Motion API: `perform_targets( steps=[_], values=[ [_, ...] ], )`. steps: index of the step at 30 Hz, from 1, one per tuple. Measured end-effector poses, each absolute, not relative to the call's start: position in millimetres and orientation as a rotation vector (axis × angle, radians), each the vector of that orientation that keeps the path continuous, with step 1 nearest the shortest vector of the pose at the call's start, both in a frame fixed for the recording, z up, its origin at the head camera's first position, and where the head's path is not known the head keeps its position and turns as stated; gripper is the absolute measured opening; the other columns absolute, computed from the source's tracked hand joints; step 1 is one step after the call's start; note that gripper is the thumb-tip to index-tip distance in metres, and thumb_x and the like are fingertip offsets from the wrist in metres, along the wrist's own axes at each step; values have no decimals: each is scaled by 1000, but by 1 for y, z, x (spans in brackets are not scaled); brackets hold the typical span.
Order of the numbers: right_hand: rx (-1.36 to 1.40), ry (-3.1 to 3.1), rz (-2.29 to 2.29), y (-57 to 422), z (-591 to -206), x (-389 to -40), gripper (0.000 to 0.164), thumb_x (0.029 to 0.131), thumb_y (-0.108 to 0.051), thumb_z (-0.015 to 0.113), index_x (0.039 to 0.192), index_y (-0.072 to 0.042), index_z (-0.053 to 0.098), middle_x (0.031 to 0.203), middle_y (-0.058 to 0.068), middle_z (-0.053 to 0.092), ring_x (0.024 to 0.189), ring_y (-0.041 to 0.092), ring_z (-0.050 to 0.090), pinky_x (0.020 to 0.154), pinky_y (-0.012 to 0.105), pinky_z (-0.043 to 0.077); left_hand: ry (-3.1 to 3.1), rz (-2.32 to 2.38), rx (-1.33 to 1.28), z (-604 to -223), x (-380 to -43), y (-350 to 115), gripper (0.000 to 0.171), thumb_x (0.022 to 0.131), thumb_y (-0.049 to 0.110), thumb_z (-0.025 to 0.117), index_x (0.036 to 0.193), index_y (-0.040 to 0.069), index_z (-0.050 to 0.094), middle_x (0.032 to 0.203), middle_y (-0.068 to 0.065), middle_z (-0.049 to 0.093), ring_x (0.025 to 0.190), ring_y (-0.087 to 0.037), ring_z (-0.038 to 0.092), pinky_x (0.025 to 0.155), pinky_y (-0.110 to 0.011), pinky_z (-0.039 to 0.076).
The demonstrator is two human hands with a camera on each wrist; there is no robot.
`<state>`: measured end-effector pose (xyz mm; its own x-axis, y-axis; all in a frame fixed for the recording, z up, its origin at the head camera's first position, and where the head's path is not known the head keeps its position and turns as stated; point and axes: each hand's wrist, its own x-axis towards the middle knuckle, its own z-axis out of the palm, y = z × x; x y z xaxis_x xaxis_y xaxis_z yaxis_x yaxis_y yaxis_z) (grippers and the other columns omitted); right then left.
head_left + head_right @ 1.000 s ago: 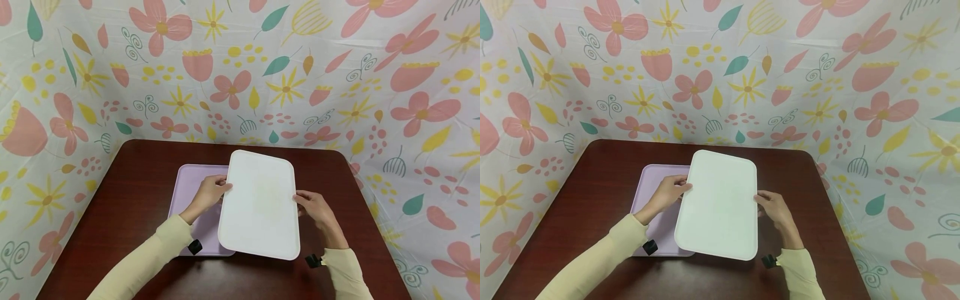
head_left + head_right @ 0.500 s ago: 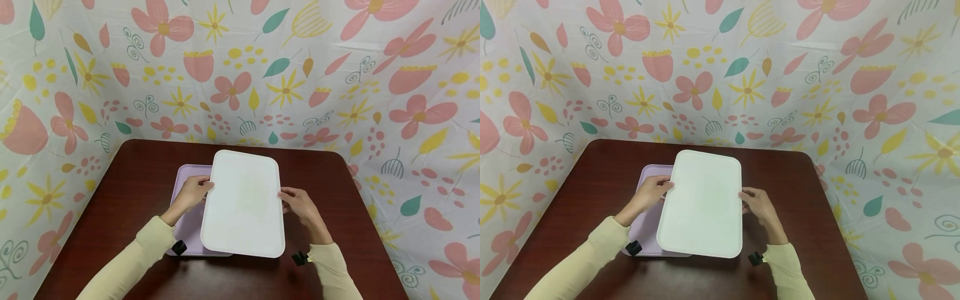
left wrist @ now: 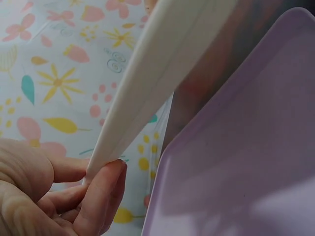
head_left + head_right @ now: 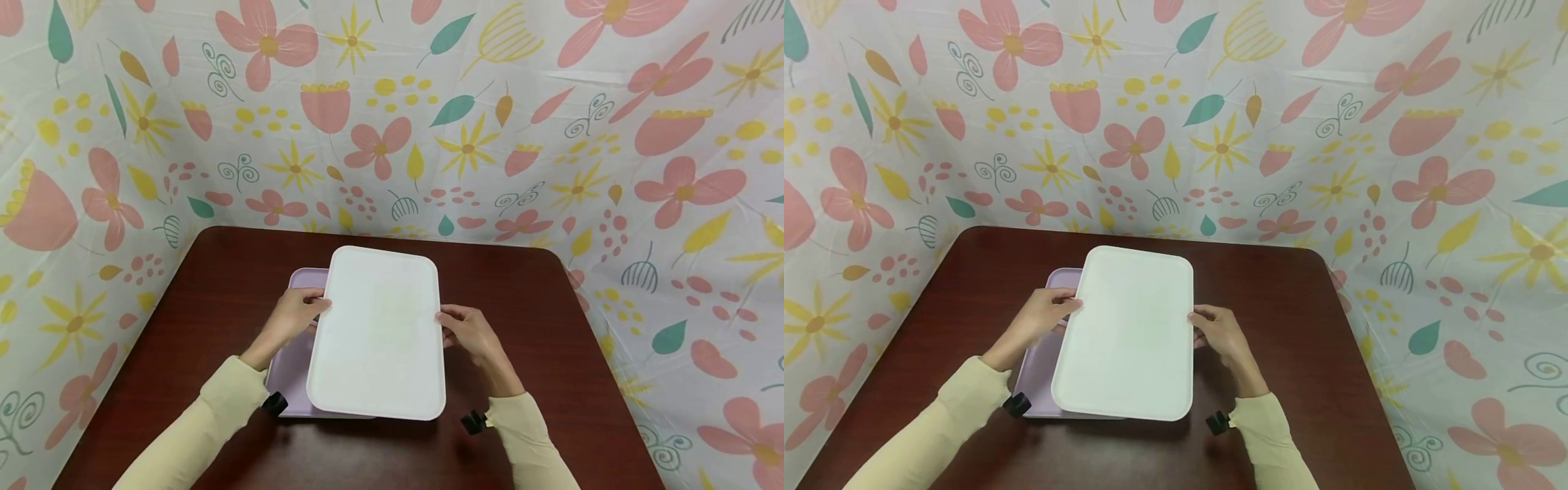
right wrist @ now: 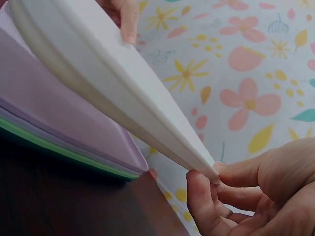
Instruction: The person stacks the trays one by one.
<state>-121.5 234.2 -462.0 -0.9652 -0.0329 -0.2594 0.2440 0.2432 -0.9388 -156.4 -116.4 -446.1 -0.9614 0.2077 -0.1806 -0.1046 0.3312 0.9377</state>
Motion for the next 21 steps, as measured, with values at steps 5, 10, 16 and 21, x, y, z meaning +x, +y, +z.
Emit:
perform_targets(
  steps=[5,10,16,21],
  values=[
    [202,2271,-1824,223,-463,-123,35,104,-9,61,134,9,62,87,11,70,67,19,63,65,36,60,2330,1678,81,-446,-157,-127,43,104,12,62,140,-10,57,123,-29,67,98,-32,73,67,-39,62],
    [209,2257,-1839,211,-466,-126,35,103,-10,63,133,7,64,87,12,69,67,18,63,61,32,59,2350,1637,29,-447,-156,-139,46,104,14,62,142,-11,55,124,-30,66,101,-34,72,69,-41,62],
    [210,2250,-1855,197,-473,-129,32,102,-10,65,130,5,67,85,12,69,64,19,63,61,34,60,2421,1543,-14,-449,-157,-149,46,103,14,62,142,-10,55,127,-31,64,101,-32,71,67,-37,62],
    [203,2262,-1844,189,-479,-129,31,102,-11,65,128,4,68,85,13,69,64,19,64,64,41,61,2470,1485,-3,-451,-158,-155,46,102,13,60,142,-11,55,128,-31,63,104,-35,69,69,-37,62]
  ],
)
